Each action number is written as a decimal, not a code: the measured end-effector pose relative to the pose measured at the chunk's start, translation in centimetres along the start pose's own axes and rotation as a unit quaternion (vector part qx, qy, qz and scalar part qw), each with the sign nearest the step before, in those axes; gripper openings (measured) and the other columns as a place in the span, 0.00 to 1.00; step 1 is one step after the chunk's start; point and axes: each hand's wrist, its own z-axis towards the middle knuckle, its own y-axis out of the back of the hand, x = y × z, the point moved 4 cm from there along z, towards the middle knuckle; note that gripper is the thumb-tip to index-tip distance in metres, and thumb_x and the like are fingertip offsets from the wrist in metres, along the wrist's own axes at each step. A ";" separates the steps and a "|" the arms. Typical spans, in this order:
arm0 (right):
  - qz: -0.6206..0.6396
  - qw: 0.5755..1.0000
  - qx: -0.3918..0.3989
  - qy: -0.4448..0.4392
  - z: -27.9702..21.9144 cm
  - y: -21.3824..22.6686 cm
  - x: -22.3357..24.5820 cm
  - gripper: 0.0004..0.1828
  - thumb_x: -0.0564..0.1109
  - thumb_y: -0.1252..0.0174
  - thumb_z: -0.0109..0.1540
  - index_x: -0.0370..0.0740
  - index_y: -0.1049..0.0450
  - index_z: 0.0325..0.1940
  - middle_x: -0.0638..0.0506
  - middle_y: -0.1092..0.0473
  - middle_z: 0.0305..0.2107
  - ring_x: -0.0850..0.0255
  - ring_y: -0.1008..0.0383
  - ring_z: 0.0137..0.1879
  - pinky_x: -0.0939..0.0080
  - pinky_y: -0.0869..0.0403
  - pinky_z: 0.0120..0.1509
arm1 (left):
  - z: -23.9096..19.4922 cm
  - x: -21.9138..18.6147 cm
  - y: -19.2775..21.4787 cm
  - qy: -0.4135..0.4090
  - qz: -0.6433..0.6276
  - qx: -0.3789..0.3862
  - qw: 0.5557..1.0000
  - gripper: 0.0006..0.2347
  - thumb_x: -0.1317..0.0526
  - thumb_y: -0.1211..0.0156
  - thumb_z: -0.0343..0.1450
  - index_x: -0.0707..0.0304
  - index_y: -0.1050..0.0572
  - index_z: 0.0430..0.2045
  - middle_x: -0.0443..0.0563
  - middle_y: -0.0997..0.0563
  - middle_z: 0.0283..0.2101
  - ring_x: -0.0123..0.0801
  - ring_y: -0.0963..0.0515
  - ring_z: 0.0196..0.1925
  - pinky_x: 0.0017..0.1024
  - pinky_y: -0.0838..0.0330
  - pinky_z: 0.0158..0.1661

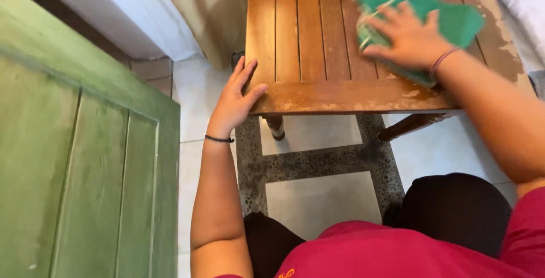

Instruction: Wipe a wooden bedside table using a green cleaning cloth.

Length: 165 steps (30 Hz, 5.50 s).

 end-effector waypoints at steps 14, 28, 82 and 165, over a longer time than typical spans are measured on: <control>-0.015 0.995 -0.008 0.094 0.0 -0.4 6.5 0.47 0.84 0.57 0.57 0.70 0.47 0.77 0.51 0.54 0.76 0.43 0.60 0.80 0.12 0.61 0.69 | -0.1 -3.5 0.8 -0.021 0.251 -0.012 0.968 0.29 0.48 0.36 0.70 0.58 0.31 0.65 0.56 0.35 0.73 0.49 0.36 0.74 0.53 0.43 0.65; -0.002 0.968 -0.033 -0.251 0.1 0.3 -6.7 0.50 0.86 0.62 0.58 0.67 0.52 0.80 0.52 0.60 0.79 0.41 0.67 0.83 0.07 0.66 0.70 | -0.2 -4.8 1.3 -0.028 0.267 -0.015 0.963 0.28 0.49 0.34 0.69 0.60 0.28 0.64 0.53 0.33 0.73 0.44 0.26 0.65 0.52 0.44 0.62; 0.016 0.966 -0.206 0.155 -8.0 -0.6 15.7 0.43 0.81 0.51 0.62 0.58 0.35 0.74 0.52 0.35 0.68 0.53 0.36 0.64 0.44 0.37 0.58 | -0.6 -10.0 -3.8 -0.111 0.228 -0.090 0.963 0.25 0.54 0.36 0.76 0.61 0.32 0.69 0.67 0.29 0.71 0.59 0.26 0.64 0.43 0.36 0.65; 0.041 0.967 -0.252 0.010 -14.2 2.8 -5.2 0.26 0.62 0.40 0.67 0.49 0.24 0.65 0.49 0.29 0.63 0.45 0.34 0.71 0.31 0.42 0.71 | 11.3 -1.4 -5.3 0.218 0.355 -0.064 0.907 0.46 0.26 0.42 0.65 0.42 0.53 0.75 0.72 0.30 0.59 0.64 0.24 0.56 0.47 0.28 0.53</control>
